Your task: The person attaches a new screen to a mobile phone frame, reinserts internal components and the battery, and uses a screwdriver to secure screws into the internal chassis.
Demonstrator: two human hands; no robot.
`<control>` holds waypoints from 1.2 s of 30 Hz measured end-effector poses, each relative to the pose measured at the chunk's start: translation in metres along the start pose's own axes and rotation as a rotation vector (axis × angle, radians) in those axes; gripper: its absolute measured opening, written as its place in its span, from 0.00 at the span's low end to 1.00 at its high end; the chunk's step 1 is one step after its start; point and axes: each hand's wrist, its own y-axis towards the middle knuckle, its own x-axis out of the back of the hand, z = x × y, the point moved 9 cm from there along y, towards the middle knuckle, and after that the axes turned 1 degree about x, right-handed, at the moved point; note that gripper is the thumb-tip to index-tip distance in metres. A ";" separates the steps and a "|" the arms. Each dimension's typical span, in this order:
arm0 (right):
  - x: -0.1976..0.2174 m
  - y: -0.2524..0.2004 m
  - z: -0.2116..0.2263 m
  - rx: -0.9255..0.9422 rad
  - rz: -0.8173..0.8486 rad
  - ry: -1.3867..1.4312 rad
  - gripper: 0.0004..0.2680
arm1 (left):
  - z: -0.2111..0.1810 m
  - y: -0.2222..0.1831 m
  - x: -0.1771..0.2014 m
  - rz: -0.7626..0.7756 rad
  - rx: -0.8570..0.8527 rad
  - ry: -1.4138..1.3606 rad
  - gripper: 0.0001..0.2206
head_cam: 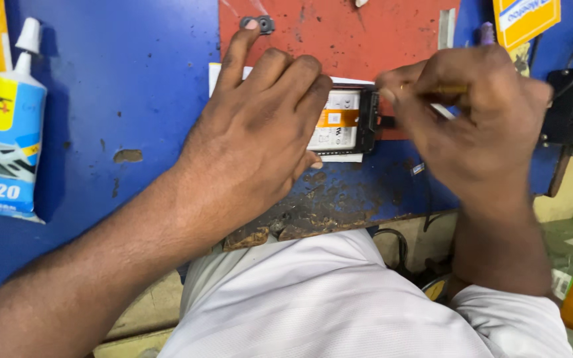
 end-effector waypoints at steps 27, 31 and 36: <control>0.005 0.007 0.030 0.100 0.015 -0.175 0.11 | -0.003 0.000 0.008 -0.052 -0.007 0.007 0.31; 0.011 0.018 0.006 -0.125 -0.159 0.376 0.12 | -0.001 -0.002 0.011 -0.045 -0.018 0.024 0.36; -0.030 0.049 -0.042 -0.119 -0.178 0.700 0.04 | 0.010 -0.006 0.045 -0.307 -0.036 -0.041 0.27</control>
